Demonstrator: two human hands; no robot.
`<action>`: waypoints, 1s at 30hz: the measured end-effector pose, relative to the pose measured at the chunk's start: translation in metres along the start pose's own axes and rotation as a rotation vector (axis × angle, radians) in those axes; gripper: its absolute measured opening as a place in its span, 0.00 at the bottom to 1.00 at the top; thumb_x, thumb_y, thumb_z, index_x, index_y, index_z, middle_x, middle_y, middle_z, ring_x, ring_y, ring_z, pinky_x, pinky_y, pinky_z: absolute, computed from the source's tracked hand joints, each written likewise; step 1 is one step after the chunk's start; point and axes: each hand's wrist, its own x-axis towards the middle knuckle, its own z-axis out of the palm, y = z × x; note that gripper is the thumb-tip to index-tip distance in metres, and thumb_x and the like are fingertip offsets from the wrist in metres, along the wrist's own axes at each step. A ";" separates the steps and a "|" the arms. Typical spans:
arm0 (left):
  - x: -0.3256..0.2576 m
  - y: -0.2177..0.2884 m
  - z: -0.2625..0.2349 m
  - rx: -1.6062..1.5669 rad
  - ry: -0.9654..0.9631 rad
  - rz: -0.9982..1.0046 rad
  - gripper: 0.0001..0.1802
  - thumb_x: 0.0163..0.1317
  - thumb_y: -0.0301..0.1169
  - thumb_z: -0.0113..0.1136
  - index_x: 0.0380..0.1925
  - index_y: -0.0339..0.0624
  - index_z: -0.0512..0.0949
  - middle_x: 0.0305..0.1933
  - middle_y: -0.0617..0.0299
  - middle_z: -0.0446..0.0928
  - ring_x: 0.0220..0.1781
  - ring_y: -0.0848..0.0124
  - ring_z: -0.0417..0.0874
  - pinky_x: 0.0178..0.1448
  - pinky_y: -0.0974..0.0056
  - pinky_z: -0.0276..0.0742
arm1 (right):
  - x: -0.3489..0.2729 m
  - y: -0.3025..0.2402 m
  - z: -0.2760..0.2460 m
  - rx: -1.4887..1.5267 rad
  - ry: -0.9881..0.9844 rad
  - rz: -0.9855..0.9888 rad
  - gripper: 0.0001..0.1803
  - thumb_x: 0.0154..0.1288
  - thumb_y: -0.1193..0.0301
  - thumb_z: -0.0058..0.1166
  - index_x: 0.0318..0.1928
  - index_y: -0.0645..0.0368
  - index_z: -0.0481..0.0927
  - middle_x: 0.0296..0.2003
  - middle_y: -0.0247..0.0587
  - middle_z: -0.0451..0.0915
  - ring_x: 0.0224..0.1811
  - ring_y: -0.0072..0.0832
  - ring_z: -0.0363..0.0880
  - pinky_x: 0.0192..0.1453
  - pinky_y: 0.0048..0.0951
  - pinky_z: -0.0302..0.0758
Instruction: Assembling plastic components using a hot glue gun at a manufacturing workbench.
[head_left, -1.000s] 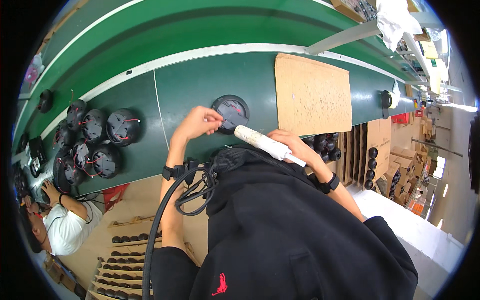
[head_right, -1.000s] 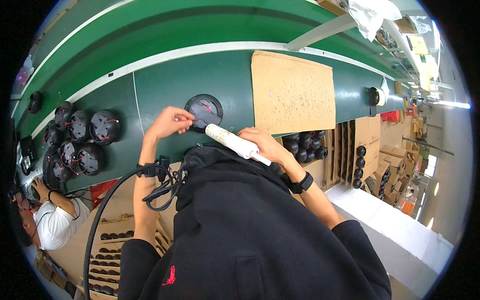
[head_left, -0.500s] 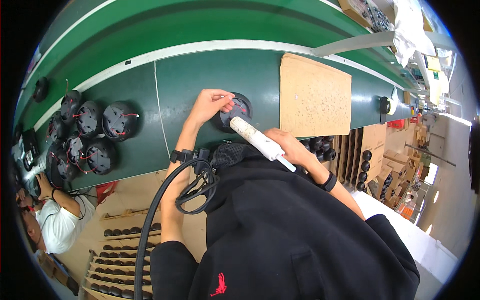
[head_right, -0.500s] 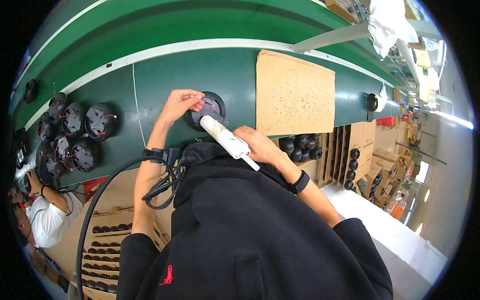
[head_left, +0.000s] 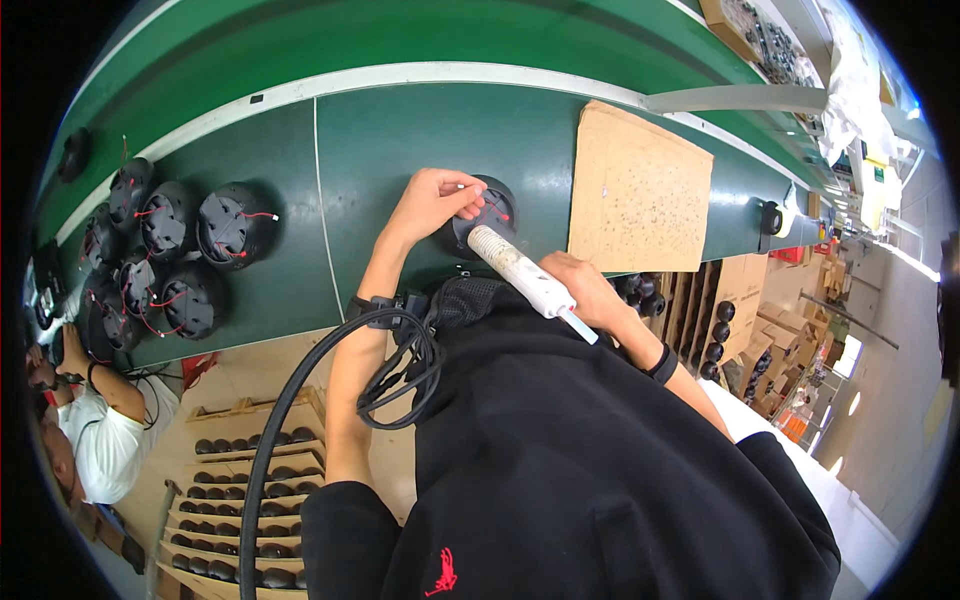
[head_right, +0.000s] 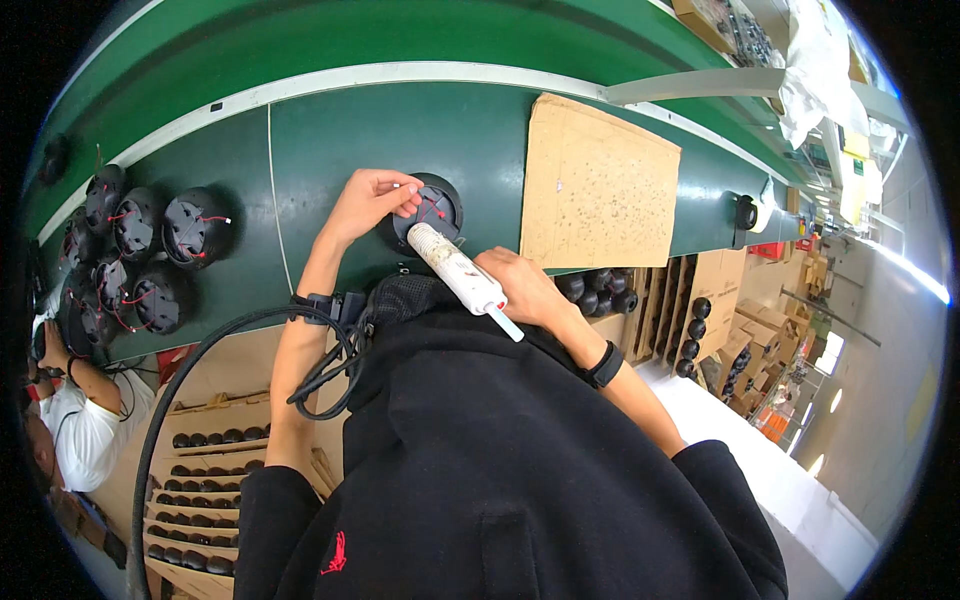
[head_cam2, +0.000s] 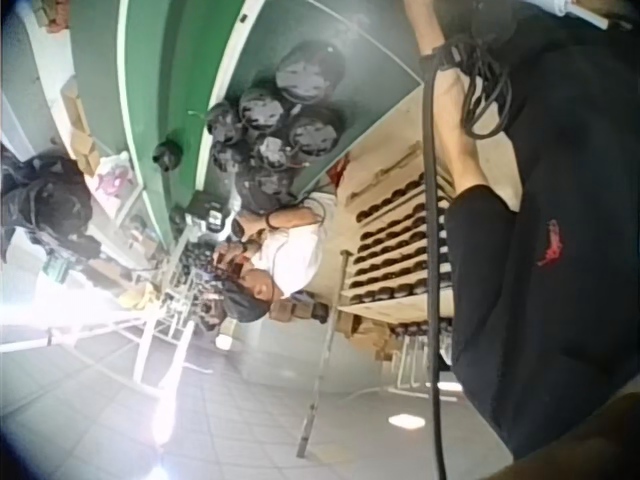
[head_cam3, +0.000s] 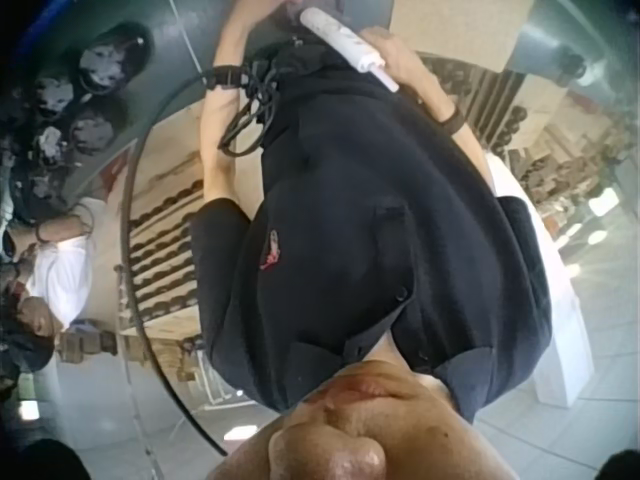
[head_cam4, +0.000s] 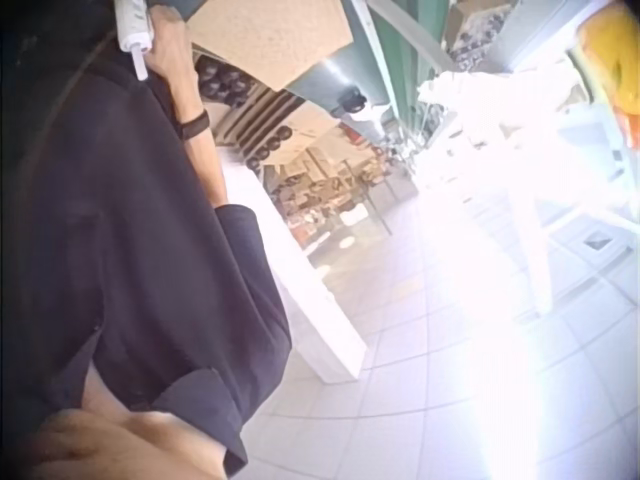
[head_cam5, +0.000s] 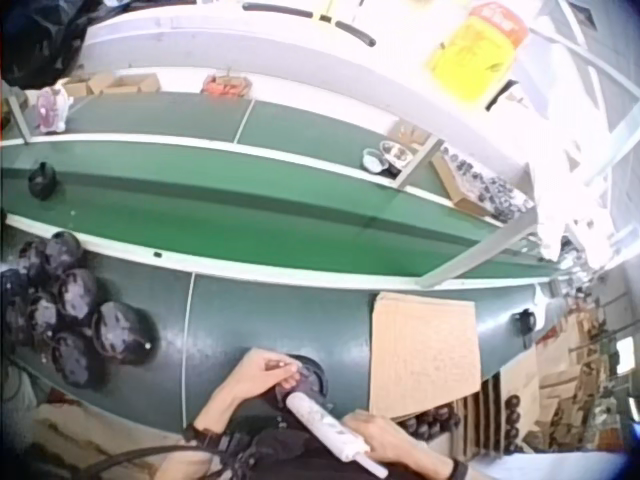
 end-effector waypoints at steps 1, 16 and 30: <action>0.000 0.000 -0.001 0.012 -0.012 -0.012 0.12 0.67 0.27 0.58 0.44 0.28 0.82 0.33 0.54 0.83 0.32 0.73 0.83 0.39 0.69 0.81 | 0.000 0.000 0.001 -0.010 0.011 -0.003 0.19 0.51 0.68 0.62 0.42 0.64 0.75 0.38 0.49 0.77 0.46 0.48 0.76 0.48 0.45 0.75; -0.014 0.005 -0.010 0.074 0.021 -0.004 0.12 0.67 0.25 0.56 0.47 0.30 0.80 0.34 0.55 0.83 0.33 0.74 0.82 0.39 0.69 0.80 | -0.001 -0.002 -0.001 -0.030 0.017 0.015 0.16 0.48 0.68 0.61 0.36 0.63 0.74 0.33 0.51 0.78 0.41 0.50 0.78 0.44 0.45 0.75; -0.071 0.003 -0.032 0.191 -0.057 -0.213 0.13 0.61 0.22 0.55 0.46 0.32 0.77 0.30 0.57 0.82 0.31 0.74 0.82 0.37 0.69 0.80 | -0.004 -0.001 0.000 -0.086 0.029 0.044 0.15 0.49 0.66 0.61 0.34 0.61 0.73 0.32 0.50 0.77 0.39 0.50 0.78 0.41 0.45 0.75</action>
